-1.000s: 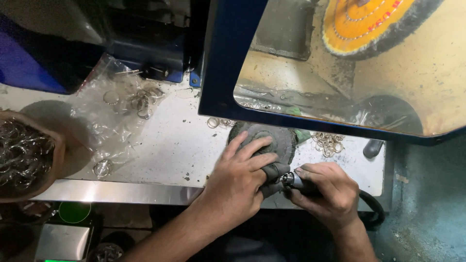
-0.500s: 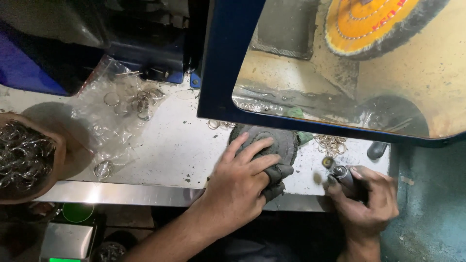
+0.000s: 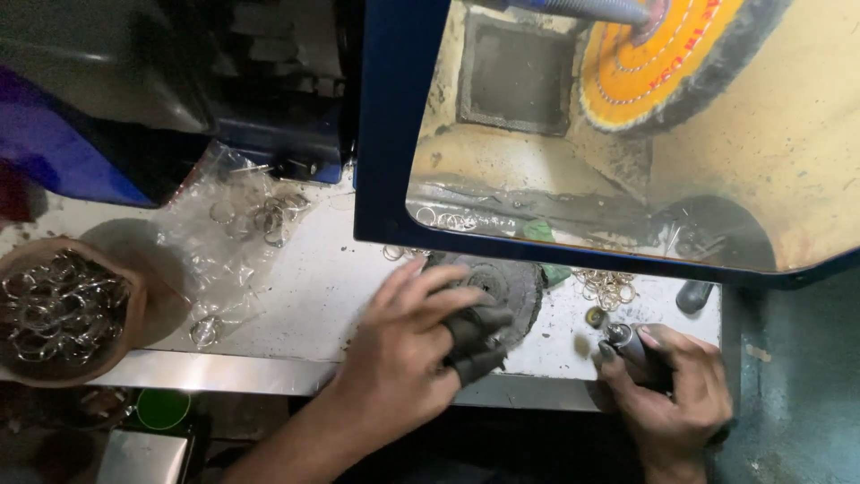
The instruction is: The person uses a rotary polishing tool to grind and polish small metal rings held against a stationary grinding wheel. They repeatedly pick up rings from the workbench, apply them to the tool, and place them back down, working on multiple items in succession.
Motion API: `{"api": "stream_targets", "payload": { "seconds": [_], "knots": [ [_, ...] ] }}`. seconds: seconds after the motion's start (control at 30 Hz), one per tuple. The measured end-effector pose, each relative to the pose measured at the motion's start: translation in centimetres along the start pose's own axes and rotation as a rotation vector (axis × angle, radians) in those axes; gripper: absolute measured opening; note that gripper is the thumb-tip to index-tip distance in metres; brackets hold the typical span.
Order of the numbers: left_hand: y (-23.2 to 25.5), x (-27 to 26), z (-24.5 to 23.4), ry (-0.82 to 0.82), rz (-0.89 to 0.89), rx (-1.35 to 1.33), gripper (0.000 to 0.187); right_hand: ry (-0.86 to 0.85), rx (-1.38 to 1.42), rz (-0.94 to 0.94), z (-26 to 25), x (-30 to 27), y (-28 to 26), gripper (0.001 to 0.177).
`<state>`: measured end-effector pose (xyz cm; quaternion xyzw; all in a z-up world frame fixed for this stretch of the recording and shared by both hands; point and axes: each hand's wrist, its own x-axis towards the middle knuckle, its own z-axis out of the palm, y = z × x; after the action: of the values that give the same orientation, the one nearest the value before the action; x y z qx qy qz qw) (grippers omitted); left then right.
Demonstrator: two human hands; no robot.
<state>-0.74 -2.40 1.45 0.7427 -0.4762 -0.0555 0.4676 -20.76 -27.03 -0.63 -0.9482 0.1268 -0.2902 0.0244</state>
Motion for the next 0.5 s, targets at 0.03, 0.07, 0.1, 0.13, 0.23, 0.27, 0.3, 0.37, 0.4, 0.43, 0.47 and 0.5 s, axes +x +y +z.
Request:
{"api": "stream_targets", "payload": {
  "seconds": [0.03, 0.07, 0.1, 0.13, 0.23, 0.27, 0.3, 0.37, 0.4, 0.43, 0.47, 0.5],
  "knots": [
    [-0.3, 0.7, -1.3, 0.0, 0.006, 0.011, 0.042, 0.011, 0.005, 0.001, 0.0, 0.2, -0.3, 0.041],
    [-0.5, 1.4, -2.6, -0.082, -0.154, 0.119, 0.043, 0.012, 0.011, 0.019, -0.2, 0.5, -0.6, 0.041],
    [-0.7, 2.0, -4.0, -0.165, -0.313, 0.226, 0.046, 0.013, 0.017, 0.037, -0.3, 0.7, -0.9, 0.041],
    [-1.6, 2.0, -4.3, -0.157, -0.311, 0.236, 0.046, 0.023, 0.024, 0.032, -0.2, 0.6, -0.8, 0.041],
    [-3.4, 2.0, -5.2, -0.071, -0.224, 0.507, 0.044, 0.027, 0.038, 0.084, -0.1, 0.4, -0.7, 0.041],
    [-3.5, 2.2, -5.3, 0.025, -0.118, 0.515, 0.032, 0.026, 0.043, 0.069, -0.2, 0.5, -0.7, 0.041],
    [-3.7, 2.6, -5.4, 0.119, -0.011, 0.521, 0.024, 0.025, 0.048, 0.054, -0.2, 0.5, -0.6, 0.041],
    [-4.0, 2.7, -5.3, 0.114, 0.003, 0.54, 0.016, 0.016, 0.052, 0.076, -0.4, 0.6, -0.7, 0.04],
    [-4.2, 2.7, -5.2, 0.105, 0.008, 0.555, 0.018, -0.002, 0.058, 0.097, -0.5, 0.5, -0.7, 0.04],
    [-4.1, 2.5, -5.3, 0.106, 0.016, 0.554, 0.018, 0.004, 0.054, 0.1, -0.4, 0.6, -0.6, 0.04],
    [-4.1, 2.4, -5.4, 0.06, -0.039, 0.545, 0.018, 0.017, 0.069, 0.068, -0.4, 0.7, -0.5, 0.039],
    [-4.0, 2.4, -5.4, 0.015, -0.092, 0.537, 0.023, 0.031, 0.085, 0.036, -0.3, 0.8, -0.3, 0.038]
  ]
}}
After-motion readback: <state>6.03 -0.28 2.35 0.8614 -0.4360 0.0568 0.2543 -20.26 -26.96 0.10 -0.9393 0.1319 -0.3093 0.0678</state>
